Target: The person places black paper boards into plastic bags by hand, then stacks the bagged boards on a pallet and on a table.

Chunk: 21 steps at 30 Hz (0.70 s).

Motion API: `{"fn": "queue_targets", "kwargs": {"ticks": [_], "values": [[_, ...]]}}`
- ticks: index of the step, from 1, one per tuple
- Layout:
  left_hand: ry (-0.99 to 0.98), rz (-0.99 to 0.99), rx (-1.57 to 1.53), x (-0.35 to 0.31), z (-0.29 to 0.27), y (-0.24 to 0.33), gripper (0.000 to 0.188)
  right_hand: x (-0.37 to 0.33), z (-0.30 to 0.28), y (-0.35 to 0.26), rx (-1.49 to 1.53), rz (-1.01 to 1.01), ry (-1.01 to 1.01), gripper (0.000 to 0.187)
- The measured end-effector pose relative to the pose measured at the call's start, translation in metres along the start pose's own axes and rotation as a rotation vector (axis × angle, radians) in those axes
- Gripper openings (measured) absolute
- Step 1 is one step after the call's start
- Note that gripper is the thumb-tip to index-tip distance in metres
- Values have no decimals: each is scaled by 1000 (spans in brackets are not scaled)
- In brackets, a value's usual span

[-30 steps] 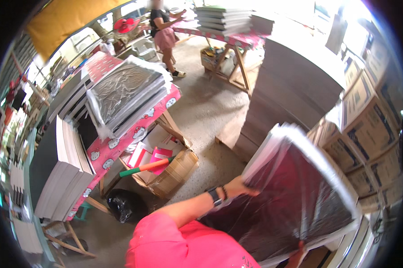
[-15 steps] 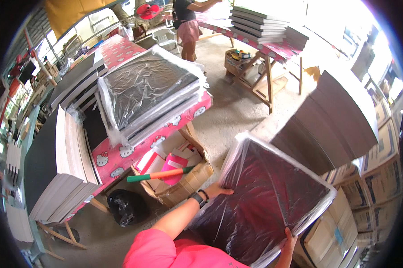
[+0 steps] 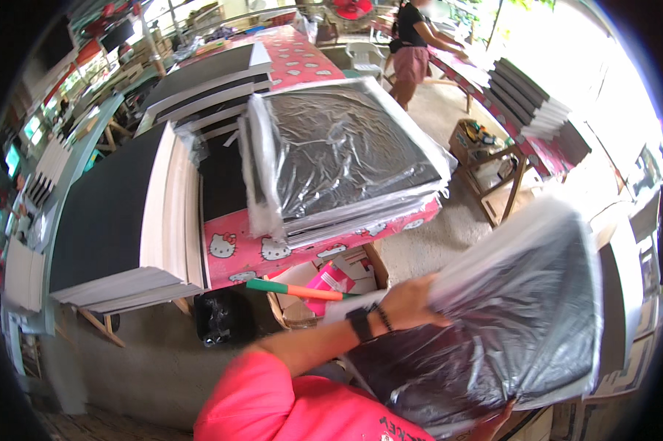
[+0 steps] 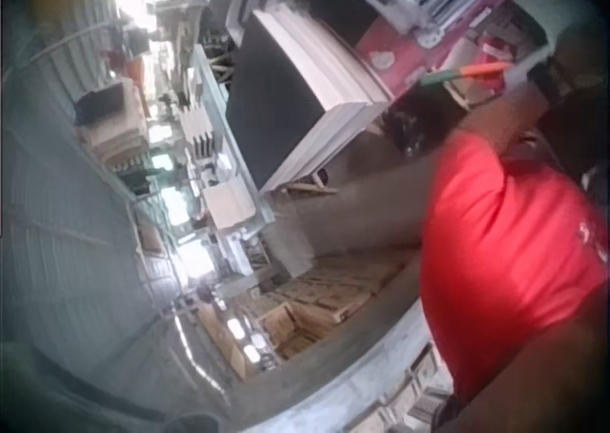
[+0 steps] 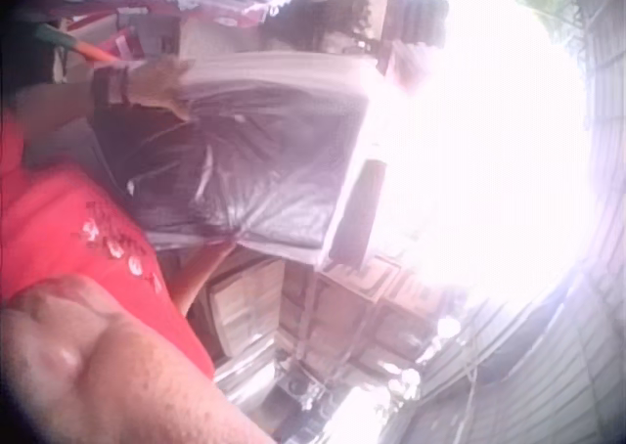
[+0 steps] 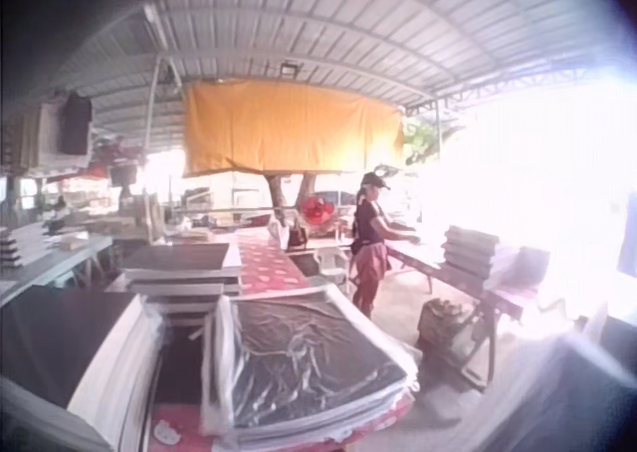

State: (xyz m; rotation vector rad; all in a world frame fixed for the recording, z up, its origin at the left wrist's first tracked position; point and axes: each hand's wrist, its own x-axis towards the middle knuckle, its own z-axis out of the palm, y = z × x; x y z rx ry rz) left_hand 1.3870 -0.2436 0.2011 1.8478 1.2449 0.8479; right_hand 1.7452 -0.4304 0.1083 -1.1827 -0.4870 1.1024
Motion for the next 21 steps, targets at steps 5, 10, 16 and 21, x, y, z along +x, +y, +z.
{"fn": "queue_targets", "kwargs": {"ticks": [5, 10, 16, 21], "values": [[169, 585, 372, 58, -106, 160, 64, 57, 151, -34, 213, -420, 491, 67], [306, 830, 650, 49, -184, 248, 48, 131, 242, -88, 464, -706, 92, 67], [755, 716, 693, 32, -202, 248, 58, 170, 327, -216, 288, -974, 60, 70], [1146, 781, 336, 90, -197, 174, 72, 199, 409, -299, 0, -954, -96, 72]]}}
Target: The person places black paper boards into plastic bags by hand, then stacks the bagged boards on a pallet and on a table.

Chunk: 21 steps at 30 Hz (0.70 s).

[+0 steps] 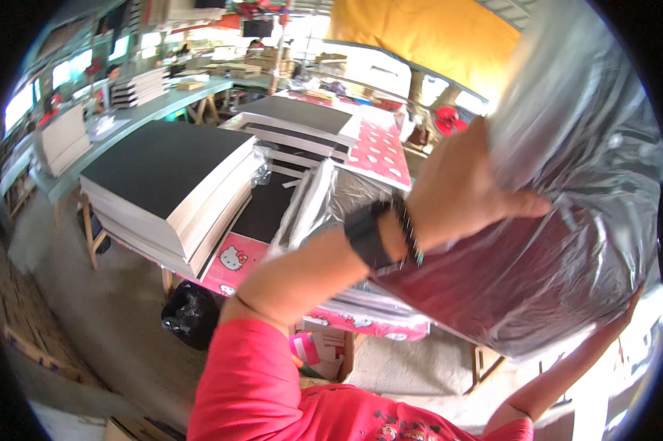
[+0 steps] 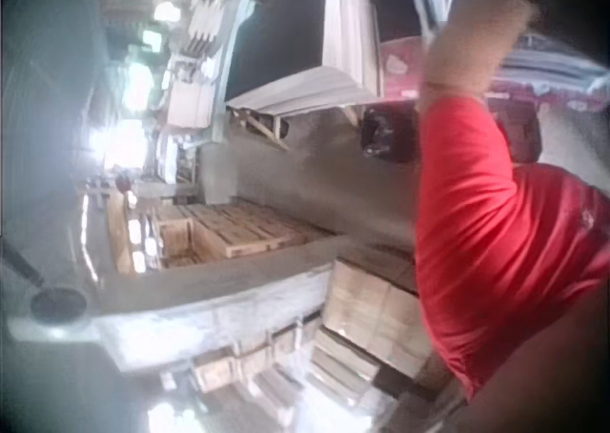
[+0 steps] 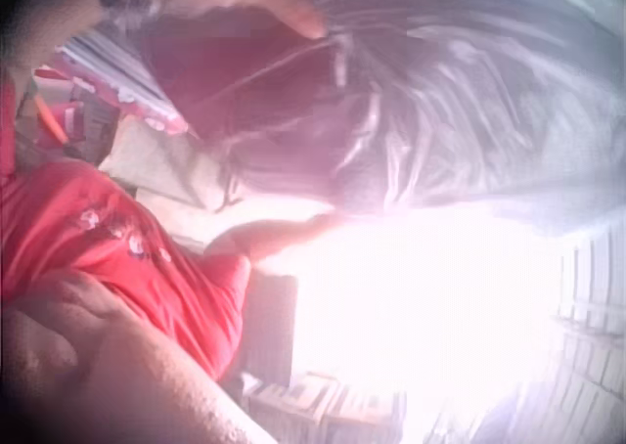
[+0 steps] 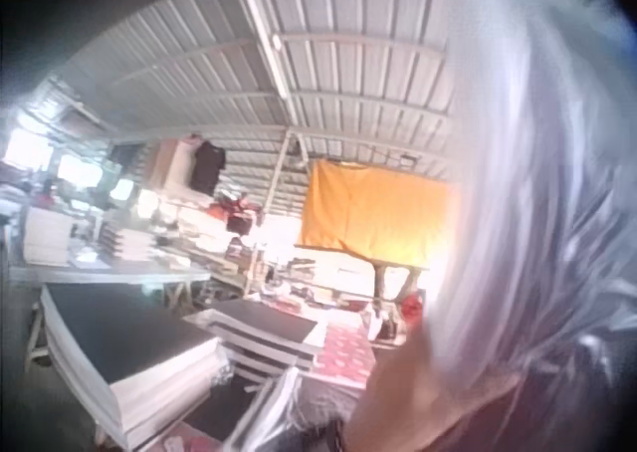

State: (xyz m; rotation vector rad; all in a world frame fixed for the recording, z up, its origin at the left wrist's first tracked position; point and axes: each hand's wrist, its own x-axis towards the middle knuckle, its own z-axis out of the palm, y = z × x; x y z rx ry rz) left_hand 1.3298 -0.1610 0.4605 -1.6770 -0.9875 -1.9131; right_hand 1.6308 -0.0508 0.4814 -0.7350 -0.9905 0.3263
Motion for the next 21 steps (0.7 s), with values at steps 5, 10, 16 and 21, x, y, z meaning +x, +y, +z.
{"fn": "queue_targets", "kwargs": {"ticks": [5, 10, 16, 21], "values": [[156, -352, -75, -106, 46, -34, 62, 79, 101, 57, -26, 9, -583, 68], [538, -719, -431, -163, 94, -48, 36, 101, 234, 99, -124, 61, -1173, 64], [789, -837, -302, -194, 133, -114, 35, 10, 439, 159, -276, -120, -1763, 60], [865, -914, -24, -210, 167, -128, 26, -94, 511, 253, 92, -296, -2071, 64]]}}
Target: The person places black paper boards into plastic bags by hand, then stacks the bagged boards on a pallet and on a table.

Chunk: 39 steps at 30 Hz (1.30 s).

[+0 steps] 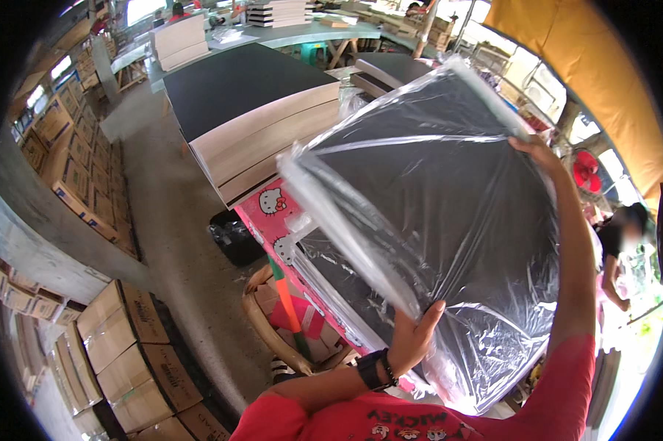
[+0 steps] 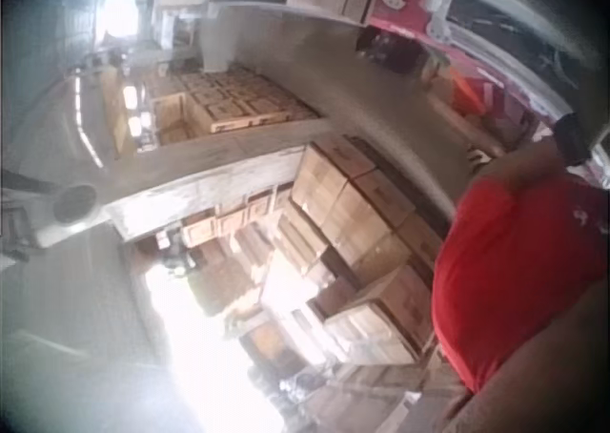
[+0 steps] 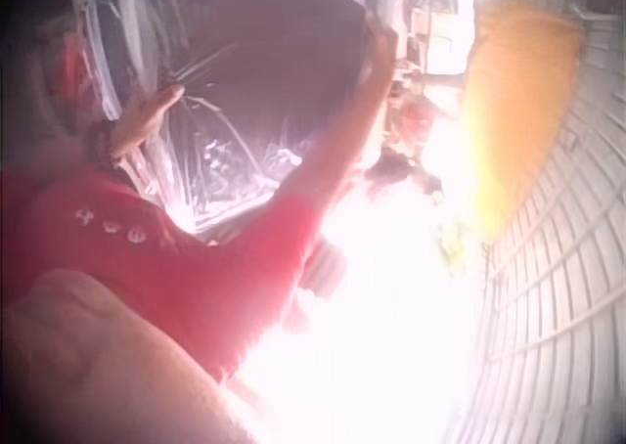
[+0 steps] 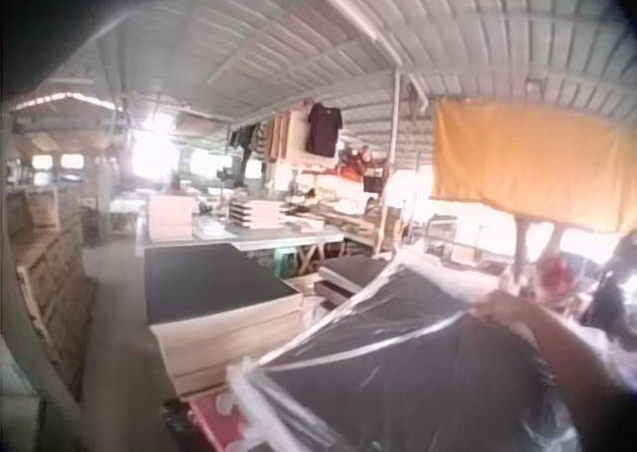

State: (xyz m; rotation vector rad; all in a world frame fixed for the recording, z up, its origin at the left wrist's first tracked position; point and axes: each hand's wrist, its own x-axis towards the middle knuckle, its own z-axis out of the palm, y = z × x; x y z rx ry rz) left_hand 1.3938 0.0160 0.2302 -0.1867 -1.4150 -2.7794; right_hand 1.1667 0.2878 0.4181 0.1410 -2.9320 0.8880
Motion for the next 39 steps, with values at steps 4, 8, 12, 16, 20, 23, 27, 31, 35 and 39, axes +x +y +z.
{"fn": "queue_targets", "kwargs": {"ticks": [4, 8, 12, 16, 20, 23, 27, 31, 35, 39], "values": [[-197, -262, 350, -25, -27, -25, 23, 45, 86, 100, 82, 118, -197, 73], [-263, 19, 737, -7, -47, -52, 17, 56, 161, 122, 114, 271, -154, 84], [-118, -122, 533, -6, -35, -45, 27, 55, 160, 165, 300, 315, -260, 95], [62, -335, 255, 2, -27, -31, 30, 56, 163, 166, 165, 269, -125, 84], [-306, -783, 584, 20, -39, 1, 37, 29, 122, 157, -96, 229, -73, 65], [-833, -468, 557, 40, -107, 15, 33, -30, 94, 159, 184, 116, 293, 50], [-150, 52, 1059, 82, -153, 107, 37, -209, 53, 130, 326, 181, 618, 47], [-75, 126, 736, 170, -209, 92, 48, -319, 145, 110, 826, 270, 754, 71], [-32, -325, 355, 209, -225, 51, 56, -350, 234, 84, 915, 269, 839, 80], [-42, -295, 520, 222, -209, 50, 40, -354, 236, 36, 927, 185, 858, 73]]}}
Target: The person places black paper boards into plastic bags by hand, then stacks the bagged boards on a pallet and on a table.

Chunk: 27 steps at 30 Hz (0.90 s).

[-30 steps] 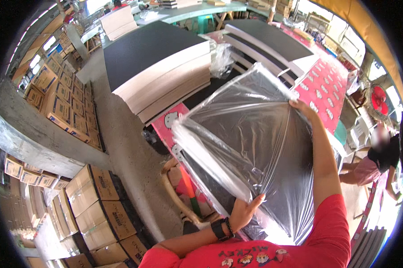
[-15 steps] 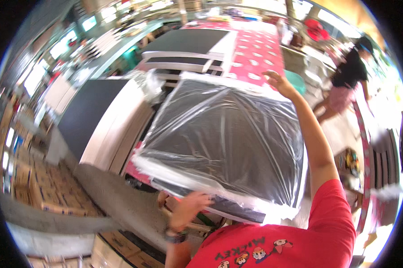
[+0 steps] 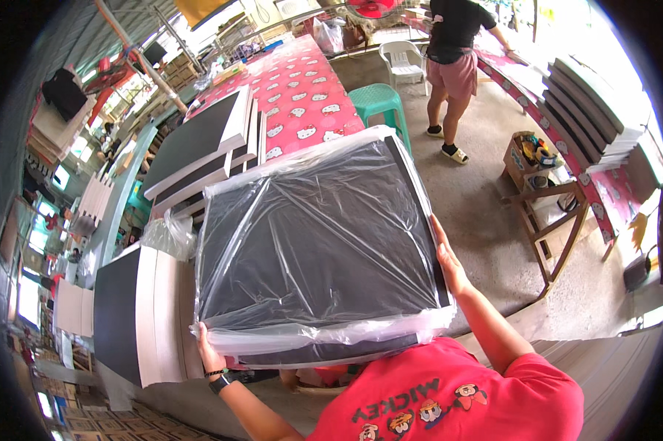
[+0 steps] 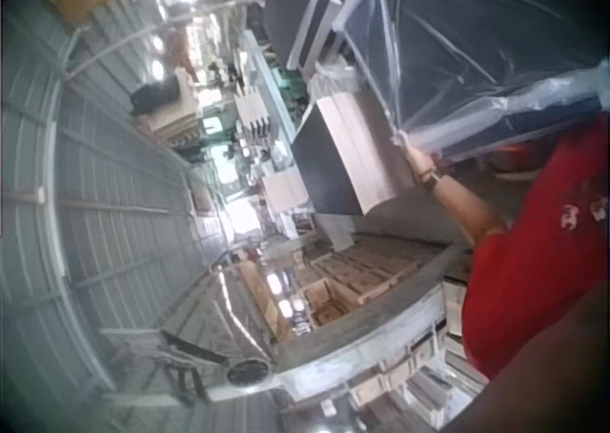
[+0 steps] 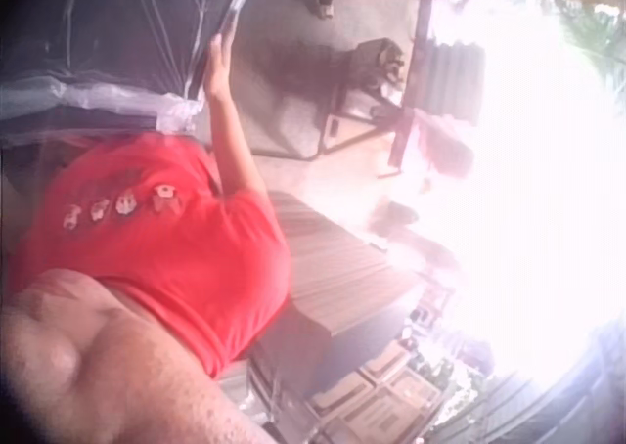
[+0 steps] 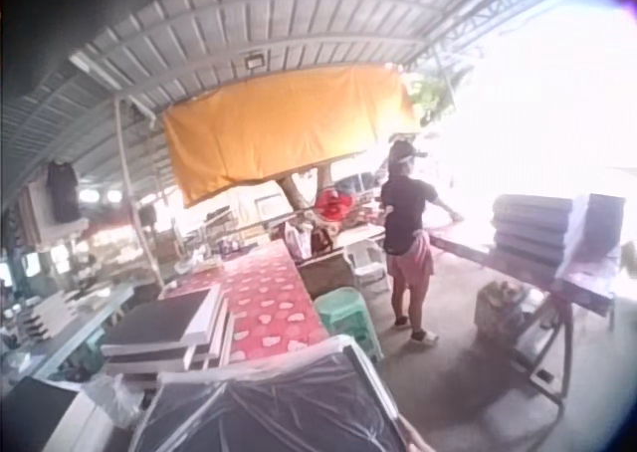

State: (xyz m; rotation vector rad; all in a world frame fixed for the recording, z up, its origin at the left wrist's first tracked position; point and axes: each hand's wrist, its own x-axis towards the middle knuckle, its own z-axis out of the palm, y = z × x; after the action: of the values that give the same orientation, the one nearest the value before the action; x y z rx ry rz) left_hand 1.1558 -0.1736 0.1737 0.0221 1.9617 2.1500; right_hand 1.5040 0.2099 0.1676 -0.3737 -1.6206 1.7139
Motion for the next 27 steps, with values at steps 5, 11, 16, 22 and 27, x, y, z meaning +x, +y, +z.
{"fn": "queue_targets", "kwargs": {"ticks": [5, 11, 16, 22, 27], "values": [[-187, -93, 222, 25, -31, 21, 39, 0, -1, -6, 75, 77, -5, 74], [-377, -330, 452, 56, 20, 49, 65, 41, 0, -1, 123, 53, 68, 78], [-292, -145, 446, 53, 6, 37, 63, 65, -4, 3, 8, 58, 25, 88], [-404, 109, -166, 4, 2, 9, 65, 229, -61, 51, -7, 20, 79, 60], [-112, 277, -269, -10, 18, -17, 61, 289, -56, 97, 179, 37, 167, 30]]}}
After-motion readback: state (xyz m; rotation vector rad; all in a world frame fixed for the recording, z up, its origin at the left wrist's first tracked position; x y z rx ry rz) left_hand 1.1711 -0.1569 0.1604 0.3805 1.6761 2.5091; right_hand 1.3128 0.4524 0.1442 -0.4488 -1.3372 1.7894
